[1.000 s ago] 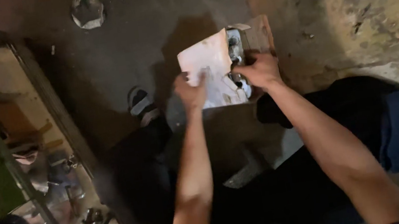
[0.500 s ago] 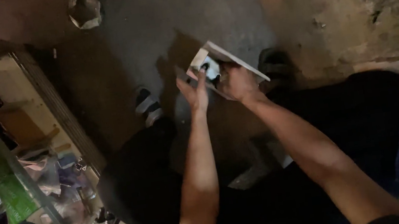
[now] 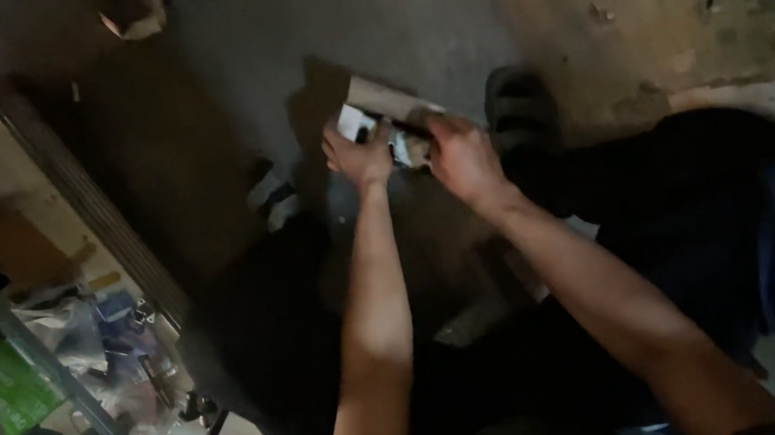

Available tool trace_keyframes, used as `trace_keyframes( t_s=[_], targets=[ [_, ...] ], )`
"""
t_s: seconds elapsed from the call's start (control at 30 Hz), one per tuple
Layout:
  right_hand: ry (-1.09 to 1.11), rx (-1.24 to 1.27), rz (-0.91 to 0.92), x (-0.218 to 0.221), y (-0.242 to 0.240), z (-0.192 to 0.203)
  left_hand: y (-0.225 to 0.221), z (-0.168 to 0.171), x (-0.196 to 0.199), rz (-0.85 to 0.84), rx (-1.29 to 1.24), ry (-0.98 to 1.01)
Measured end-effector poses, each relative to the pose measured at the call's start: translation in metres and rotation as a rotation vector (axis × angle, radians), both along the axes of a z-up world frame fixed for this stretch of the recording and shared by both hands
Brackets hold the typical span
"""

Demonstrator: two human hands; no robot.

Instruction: The person picks up a tool set and then cleans a cardboard box containing motorcycle parts with a cloth.

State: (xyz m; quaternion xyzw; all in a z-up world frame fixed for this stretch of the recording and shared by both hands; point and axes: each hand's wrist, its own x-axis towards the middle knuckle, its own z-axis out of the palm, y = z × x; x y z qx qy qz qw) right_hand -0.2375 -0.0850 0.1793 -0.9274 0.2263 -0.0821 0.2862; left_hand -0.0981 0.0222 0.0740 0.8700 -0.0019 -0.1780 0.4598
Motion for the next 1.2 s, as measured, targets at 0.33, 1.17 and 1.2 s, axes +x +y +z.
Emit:
trace_keyframes(
  t_s=[0.33, 1.17, 1.2],
  targets=[
    [0.098, -0.022, 0.079, 0.009, -0.027, 0.032, 0.003, 0.0, -0.003, 0.06, 0.076, 0.024],
    [0.236, 0.082, 0.067, 0.001, -0.055, 0.003, 0.016, -0.021, 0.004, -0.023, -0.025, -0.077],
    [0.29, 0.183, 0.012, 0.002, -0.06, 0.005, 0.018, -0.033, 0.006, -0.026, -0.035, -0.18]
  ],
)
